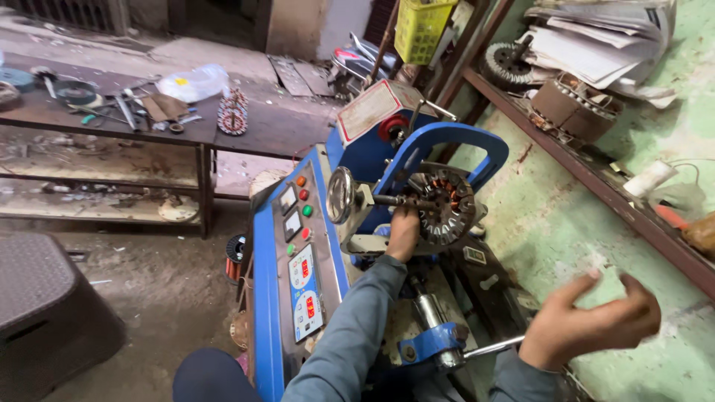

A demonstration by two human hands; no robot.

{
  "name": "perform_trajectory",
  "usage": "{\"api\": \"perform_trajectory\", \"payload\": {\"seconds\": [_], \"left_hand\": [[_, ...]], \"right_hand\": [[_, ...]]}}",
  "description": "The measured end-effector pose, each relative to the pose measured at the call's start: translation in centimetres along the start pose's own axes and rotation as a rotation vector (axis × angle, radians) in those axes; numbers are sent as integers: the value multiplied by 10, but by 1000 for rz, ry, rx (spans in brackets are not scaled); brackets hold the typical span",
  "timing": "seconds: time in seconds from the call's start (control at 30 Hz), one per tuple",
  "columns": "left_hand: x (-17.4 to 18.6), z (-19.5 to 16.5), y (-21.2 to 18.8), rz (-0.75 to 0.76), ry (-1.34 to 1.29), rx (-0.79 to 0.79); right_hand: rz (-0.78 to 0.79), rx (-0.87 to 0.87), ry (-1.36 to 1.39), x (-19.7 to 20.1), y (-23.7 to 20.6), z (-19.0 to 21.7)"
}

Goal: The person operates a blue stator winding machine, inserting copper wire into the slots of a motor stator and pressing buttons to wind the coils. The person repeatedly adjusts the stator and uses a red-handled tool to assist with the winding process.

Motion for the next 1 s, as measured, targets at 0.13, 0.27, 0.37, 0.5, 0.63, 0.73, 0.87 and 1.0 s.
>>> {"api": "perform_trajectory", "payload": {"seconds": [0.13,0.27,0.37,0.5,0.63,0.73,0.87,1.0], "left_hand": [[-4,4,-5,55,73,128],[-4,-18,-10,52,-65,-24],[-3,-20,-13,52,-59,12],[1,-29,-25,42,102,44],[20,-50,-78,117,111,71],[63,-66,-146,286,222,26],[194,-56,-194,-46,206,125],[303,-44,-192,-368,645,52]], "right_hand": [[357,233,685,-52,40,78],[746,454,970,-129,49,145],[1110,397,953,-187,30,160],[1155,446,806,-213,13,158],[1107,469,846,-217,3,153],[1061,449,911,-221,-2,148],[1056,442,888,-231,-11,138],[1107,445,829,-236,-17,132]]}}
Point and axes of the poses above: each hand's wrist, its own y-axis towards the middle knuckle, its own x-axis out of the back of the hand, z = x × y, the point moved 10 cm from there along y, towards the middle knuckle, and after that the axes turned 4 degrees about y, right-handed, at the moved point
